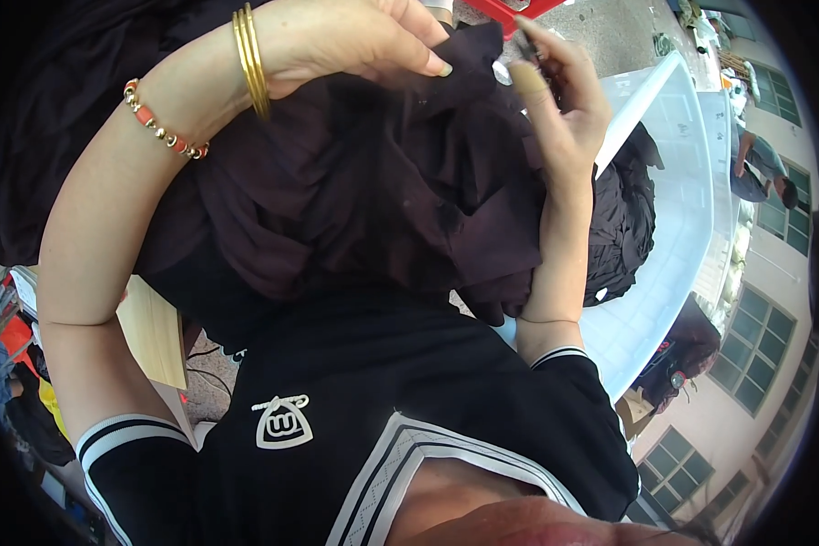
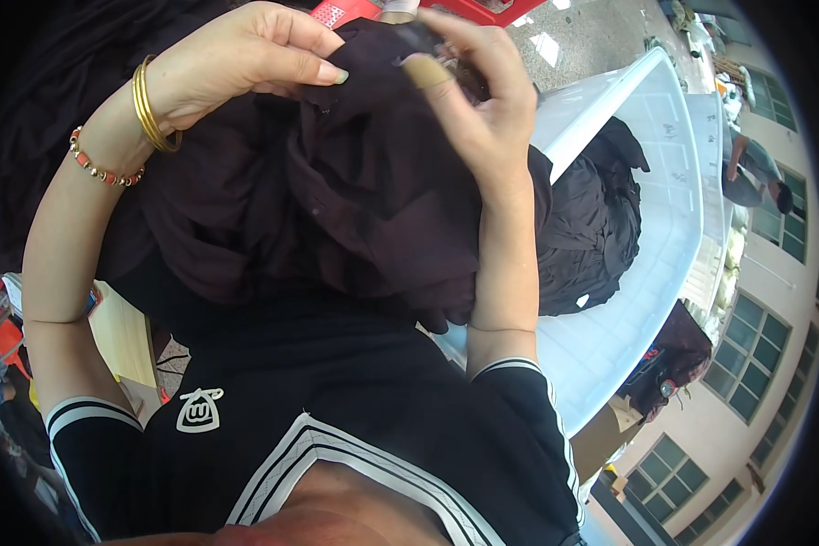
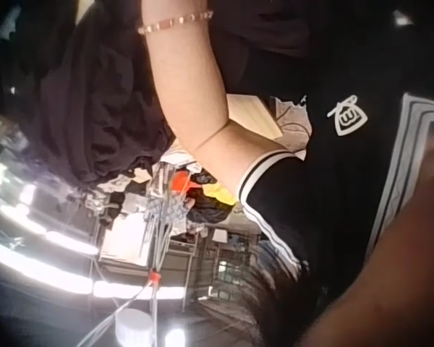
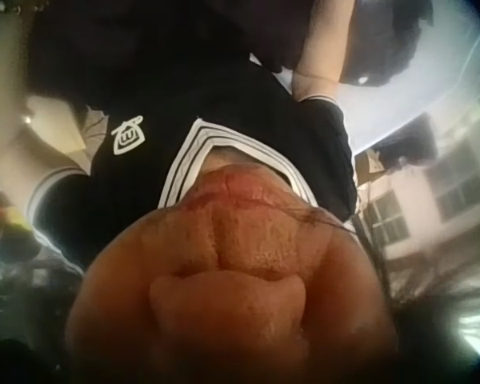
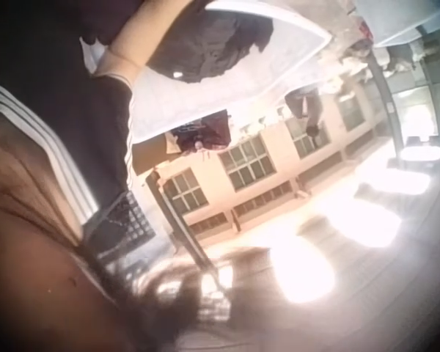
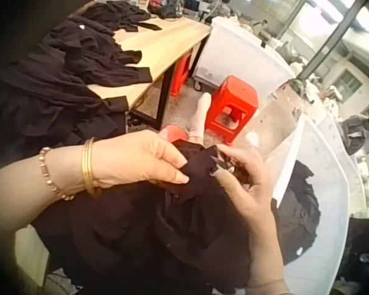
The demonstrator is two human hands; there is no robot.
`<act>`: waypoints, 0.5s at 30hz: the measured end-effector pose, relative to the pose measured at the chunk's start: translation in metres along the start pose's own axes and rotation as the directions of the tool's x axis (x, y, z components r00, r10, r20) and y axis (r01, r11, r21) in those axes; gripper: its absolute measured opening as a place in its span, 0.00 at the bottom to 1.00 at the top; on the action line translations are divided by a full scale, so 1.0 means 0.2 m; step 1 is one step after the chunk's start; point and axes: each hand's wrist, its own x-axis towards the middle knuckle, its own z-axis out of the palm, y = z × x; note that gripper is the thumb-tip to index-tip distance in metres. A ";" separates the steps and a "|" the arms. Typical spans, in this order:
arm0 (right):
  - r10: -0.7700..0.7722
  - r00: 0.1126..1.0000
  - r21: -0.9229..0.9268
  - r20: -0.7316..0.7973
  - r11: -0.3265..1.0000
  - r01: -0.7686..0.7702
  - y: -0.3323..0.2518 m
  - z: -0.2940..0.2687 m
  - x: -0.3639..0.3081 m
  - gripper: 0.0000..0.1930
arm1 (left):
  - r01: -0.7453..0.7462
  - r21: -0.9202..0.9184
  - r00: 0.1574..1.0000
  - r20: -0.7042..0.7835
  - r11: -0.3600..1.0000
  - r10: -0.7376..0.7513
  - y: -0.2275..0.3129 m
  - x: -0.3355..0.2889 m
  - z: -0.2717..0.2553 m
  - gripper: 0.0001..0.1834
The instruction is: Trimming loose threads from black garments using a pair of small thread snips.
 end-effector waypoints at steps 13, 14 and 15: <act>-0.261 0.942 -0.195 0.211 0.933 0.302 -0.02 0.03 -0.01 0.21 | 0.091 -0.152 0.994 0.071 0.984 -0.081 -0.06 0.01 -0.04 0.09; -0.269 0.940 -0.196 0.210 0.930 0.310 -0.02 0.04 -0.01 0.21 | 0.072 -0.139 0.996 0.066 0.988 -0.064 -0.07 0.01 -0.04 0.09; -0.277 0.938 -0.197 0.209 0.928 0.318 -0.01 0.04 -0.01 0.20 | 0.055 -0.126 0.997 0.060 0.991 -0.047 -0.07 0.01 -0.04 0.09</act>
